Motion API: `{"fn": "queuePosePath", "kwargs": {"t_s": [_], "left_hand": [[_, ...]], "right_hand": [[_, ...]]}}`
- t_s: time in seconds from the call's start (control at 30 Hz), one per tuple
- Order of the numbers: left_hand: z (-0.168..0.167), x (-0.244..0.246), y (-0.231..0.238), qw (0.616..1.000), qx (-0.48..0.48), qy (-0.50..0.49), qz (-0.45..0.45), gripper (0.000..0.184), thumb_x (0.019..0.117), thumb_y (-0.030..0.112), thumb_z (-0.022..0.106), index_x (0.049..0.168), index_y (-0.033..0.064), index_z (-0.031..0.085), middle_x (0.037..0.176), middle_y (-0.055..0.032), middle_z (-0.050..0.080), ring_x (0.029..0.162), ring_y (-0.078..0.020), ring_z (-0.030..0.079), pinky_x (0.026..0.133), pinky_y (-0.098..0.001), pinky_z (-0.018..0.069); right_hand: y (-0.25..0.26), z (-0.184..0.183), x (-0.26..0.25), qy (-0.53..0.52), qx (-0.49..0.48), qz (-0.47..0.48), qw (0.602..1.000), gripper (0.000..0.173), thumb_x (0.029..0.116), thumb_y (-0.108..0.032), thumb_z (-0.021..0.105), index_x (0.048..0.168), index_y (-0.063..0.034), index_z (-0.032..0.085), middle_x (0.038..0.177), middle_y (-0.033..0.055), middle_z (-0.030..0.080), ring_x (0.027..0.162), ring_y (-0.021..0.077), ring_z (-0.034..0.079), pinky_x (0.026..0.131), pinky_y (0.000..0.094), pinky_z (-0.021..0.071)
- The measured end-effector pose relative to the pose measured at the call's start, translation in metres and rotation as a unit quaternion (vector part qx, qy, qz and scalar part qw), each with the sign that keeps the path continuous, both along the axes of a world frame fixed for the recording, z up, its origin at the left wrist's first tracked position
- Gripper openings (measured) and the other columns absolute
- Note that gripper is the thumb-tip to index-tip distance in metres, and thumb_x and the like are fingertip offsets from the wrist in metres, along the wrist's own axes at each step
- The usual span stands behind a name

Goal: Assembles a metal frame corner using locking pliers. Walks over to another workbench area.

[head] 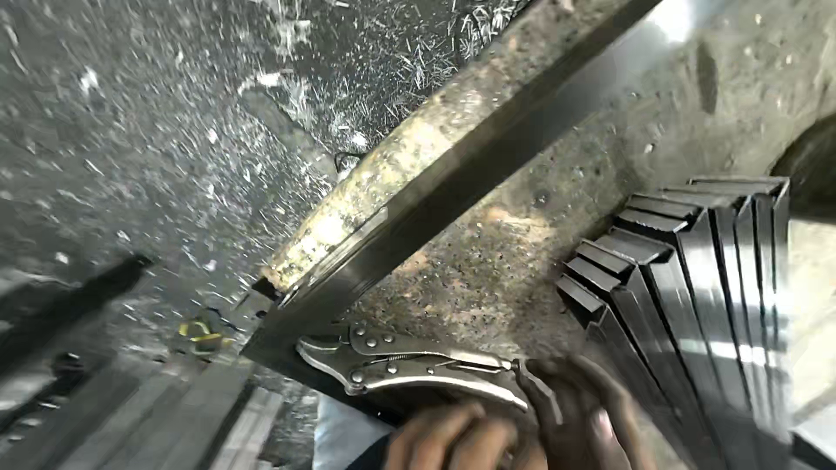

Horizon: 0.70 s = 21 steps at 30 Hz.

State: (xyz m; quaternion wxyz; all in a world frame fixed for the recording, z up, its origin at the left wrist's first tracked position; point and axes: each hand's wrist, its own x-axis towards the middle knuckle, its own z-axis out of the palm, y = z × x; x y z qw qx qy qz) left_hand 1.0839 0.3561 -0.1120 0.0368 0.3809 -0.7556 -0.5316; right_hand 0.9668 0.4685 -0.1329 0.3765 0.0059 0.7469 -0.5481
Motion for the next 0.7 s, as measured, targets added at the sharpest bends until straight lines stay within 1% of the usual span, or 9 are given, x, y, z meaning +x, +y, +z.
{"fn": "queuePosePath", "kwargs": {"t_s": [0.03, 0.1, 0.17, 0.23, 0.3, 0.4, 0.53, 0.63, 0.7], "left_hand": [[-0.001, -0.008, -0.018, 0.993, -0.066, -0.055, -0.078, 0.028, 0.0985, 0.025, 0.054, 0.117, 0.0147, 0.073, 0.119, -0.0112, 0.072, 0.118, -0.0297, 0.062, 0.102, -0.0489, 0.0458], [-0.002, -0.027, -0.045, 0.951, -0.126, -0.148, -0.24, 0.043, 0.0948, 0.034, 0.06, 0.133, 0.0157, 0.067, 0.134, -0.0098, 0.067, 0.126, -0.0342, 0.06, 0.107, -0.0601, 0.0401], [-0.007, -0.04, -0.059, 0.899, -0.143, -0.205, -0.359, 0.057, 0.0977, 0.049, 0.056, 0.14, 0.0114, 0.062, 0.137, -0.01, 0.066, 0.126, -0.0336, 0.061, 0.107, -0.0614, 0.0412], [-0.016, -0.047, -0.071, 0.871, -0.176, -0.205, -0.41, 0.06, 0.0955, 0.055, 0.057, 0.132, 0.0084, 0.067, 0.122, -0.0116, 0.072, 0.11, -0.0337, 0.068, 0.093, -0.056, 0.0523], [-0.024, -0.055, -0.078, 0.85, -0.156, -0.216, -0.455, 0.052, 0.091, 0.048, 0.064, 0.123, 0.0083, 0.069, 0.112, -0.0123, 0.073, 0.103, -0.035, 0.07, 0.085, -0.0541, 0.0556], [-0.03, -0.065, -0.084, 0.838, -0.079, -0.228, -0.49, 0.043, 0.0863, 0.04, 0.069, 0.116, 0.0078, 0.068, 0.102, -0.0119, 0.072, 0.096, -0.0334, 0.071, 0.078, -0.0551, 0.0581], [-0.031, -0.088, -0.106, 0.804, 0.054, -0.257, -0.533, 0.047, 0.0929, 0.045, 0.064, 0.126, 0.0125, 0.063, 0.1, -0.0072, 0.071, 0.092, -0.0256, 0.071, 0.079, -0.0512, 0.059], [-0.04, -0.091, -0.112, 0.79, 0.063, -0.233, -0.563, 0.041, 0.0915, 0.044, 0.063, 0.119, 0.0136, 0.064, 0.087, -0.0037, 0.069, 0.079, -0.0221, 0.07, 0.069, -0.048, 0.0589], [-0.043, -0.097, -0.111, 0.772, 0.058, -0.238, -0.587, 0.037, 0.0882, 0.042, 0.066, 0.111, 0.0131, 0.066, 0.082, -0.0043, 0.068, 0.076, -0.0236, 0.07, 0.065, -0.0497, 0.0581]], "right_hand": [[-0.005, -0.006, 0.01, -0.045, 0.002, -0.073, 0.996, 0.04, 0.1099, -0.032, 0.042, 0.135, -0.003, 0.052, 0.123, 0.0088, 0.068, 0.114, 0.0226, 0.068, 0.099, 0.0438, 0.0581], [-0.02, -0.015, 0.022, -0.131, -0.006, -0.188, 0.973, 0.045, 0.1109, -0.033, 0.034, 0.133, 0.0016, 0.052, 0.118, 0.0109, 0.071, 0.106, 0.0207, 0.071, 0.093, 0.0399, 0.0598], [-0.023, -0.021, 0.027, -0.165, -0.076, -0.198, 0.963, 0.053, 0.108, -0.038, 0.042, 0.134, 0.0064, 0.053, 0.122, 0.0166, 0.069, 0.108, 0.0247, 0.07, 0.094, 0.0423, 0.0588], [-0.015, -0.027, 0.033, -0.144, -0.143, -0.135, 0.97, 0.064, 0.1019, -0.044, 0.059, 0.138, 0.0086, 0.052, 0.128, 0.0201, 0.065, 0.114, 0.0268, 0.066, 0.099, 0.0436, 0.0568], [-0.011, -0.024, 0.04, -0.119, -0.156, -0.102, 0.975, 0.07, 0.0987, -0.04, 0.067, 0.142, 0.011, 0.047, 0.133, 0.0211, 0.063, 0.117, 0.0274, 0.066, 0.1, 0.0438, 0.0577], [-0.021, -0.02, 0.052, -0.084, -0.13, -0.123, 0.98, 0.069, 0.0984, -0.036, 0.068, 0.14, 0.014, 0.047, 0.13, 0.0189, 0.065, 0.116, 0.0225, 0.068, 0.1, 0.0379, 0.0592], [-0.04, -0.025, 0.064, -0.065, -0.122, -0.247, 0.959, 0.051, 0.0998, -0.026, 0.067, 0.133, 0.0124, 0.057, 0.124, 0.0183, 0.069, 0.109, 0.0221, 0.071, 0.097, 0.0379, 0.0606], [-0.057, -0.021, 0.069, -0.026, -0.076, -0.297, 0.951, 0.049, 0.0996, -0.026, 0.068, 0.13, 0.0112, 0.059, 0.119, 0.016, 0.071, 0.103, 0.0188, 0.072, 0.092, 0.0349, 0.0626], [-0.066, -0.021, 0.067, 0.005, -0.052, -0.31, 0.949, 0.056, 0.1032, -0.033, 0.062, 0.135, 0.0121, 0.053, 0.125, 0.0166, 0.065, 0.11, 0.0194, 0.068, 0.095, 0.0348, 0.0601]]}}
